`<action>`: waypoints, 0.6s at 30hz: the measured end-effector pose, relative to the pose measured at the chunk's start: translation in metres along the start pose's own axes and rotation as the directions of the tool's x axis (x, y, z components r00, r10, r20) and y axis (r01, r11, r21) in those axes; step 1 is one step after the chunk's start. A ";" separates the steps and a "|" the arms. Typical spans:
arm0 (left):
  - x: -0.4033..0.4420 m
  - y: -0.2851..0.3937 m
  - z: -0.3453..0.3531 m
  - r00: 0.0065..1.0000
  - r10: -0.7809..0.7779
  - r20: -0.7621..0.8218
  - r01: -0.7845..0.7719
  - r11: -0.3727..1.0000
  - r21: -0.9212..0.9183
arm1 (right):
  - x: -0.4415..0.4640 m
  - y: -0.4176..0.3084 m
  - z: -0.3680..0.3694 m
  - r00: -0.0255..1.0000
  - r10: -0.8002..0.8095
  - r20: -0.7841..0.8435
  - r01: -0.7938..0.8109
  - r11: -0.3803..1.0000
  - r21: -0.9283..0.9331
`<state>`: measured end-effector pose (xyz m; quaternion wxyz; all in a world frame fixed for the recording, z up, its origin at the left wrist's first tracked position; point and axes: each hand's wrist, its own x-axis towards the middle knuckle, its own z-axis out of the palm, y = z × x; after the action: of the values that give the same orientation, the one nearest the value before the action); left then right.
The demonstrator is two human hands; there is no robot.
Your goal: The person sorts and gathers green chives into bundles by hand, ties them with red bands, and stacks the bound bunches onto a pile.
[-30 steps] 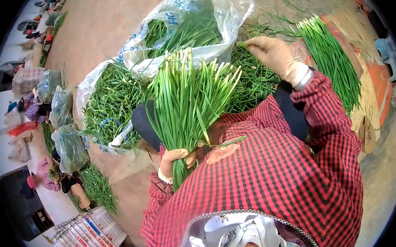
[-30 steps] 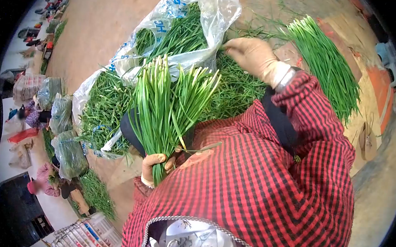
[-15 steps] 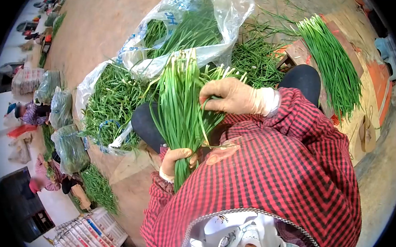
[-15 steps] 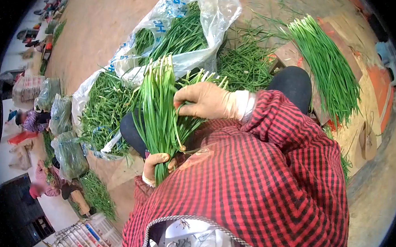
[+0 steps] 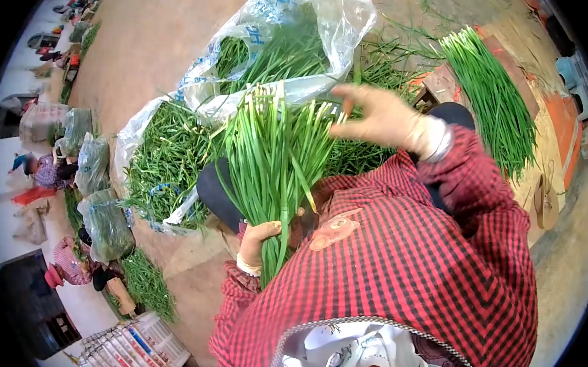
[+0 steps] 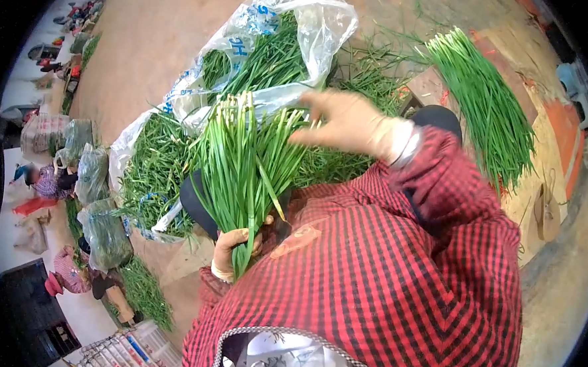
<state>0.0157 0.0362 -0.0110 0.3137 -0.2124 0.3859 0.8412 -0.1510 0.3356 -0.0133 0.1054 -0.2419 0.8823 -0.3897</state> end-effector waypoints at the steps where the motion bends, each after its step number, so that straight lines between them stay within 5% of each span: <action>1: 0.002 0.002 0.009 0.998 0.023 -0.066 -0.017 0.996 0.093 | 0.000 -0.027 0.006 0.989 0.048 0.140 -0.056 0.997 0.049; 2: 0.002 0.004 0.018 0.990 0.051 -0.131 -0.026 0.982 0.186 | 0.001 -0.048 0.014 0.956 0.089 0.280 -0.119 0.989 0.093; 4: 0.003 0.006 0.024 0.995 0.069 -0.067 -0.052 0.971 0.233 | 0.011 -0.058 0.043 0.955 0.077 0.285 -0.072 0.997 -0.027; 10: -0.009 0.008 0.012 0.995 0.102 0.019 -0.104 0.978 0.178 | 0.018 -0.010 0.052 1.000 -0.008 -0.016 0.013 0.948 0.319; 14: -0.013 0.004 -0.001 0.997 -0.037 0.069 0.021 0.975 0.221 | 0.019 0.027 0.017 0.995 -0.069 -0.070 0.065 0.996 -0.062; 16: -0.016 0.002 -0.005 0.997 -0.072 -0.009 0.072 0.975 0.211 | 0.013 0.043 0.015 0.978 -0.164 -0.132 0.151 0.983 -0.105; 18: -0.013 -0.003 -0.010 0.993 -0.111 -0.042 0.118 0.947 0.299 | 0.008 0.048 0.008 0.995 -0.103 -0.001 0.098 0.951 -0.294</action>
<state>0.0280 0.0254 -0.0110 0.3857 -0.1948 0.5002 0.7504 -0.1718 0.3547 -0.0542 0.0409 -0.2963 0.9177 -0.2614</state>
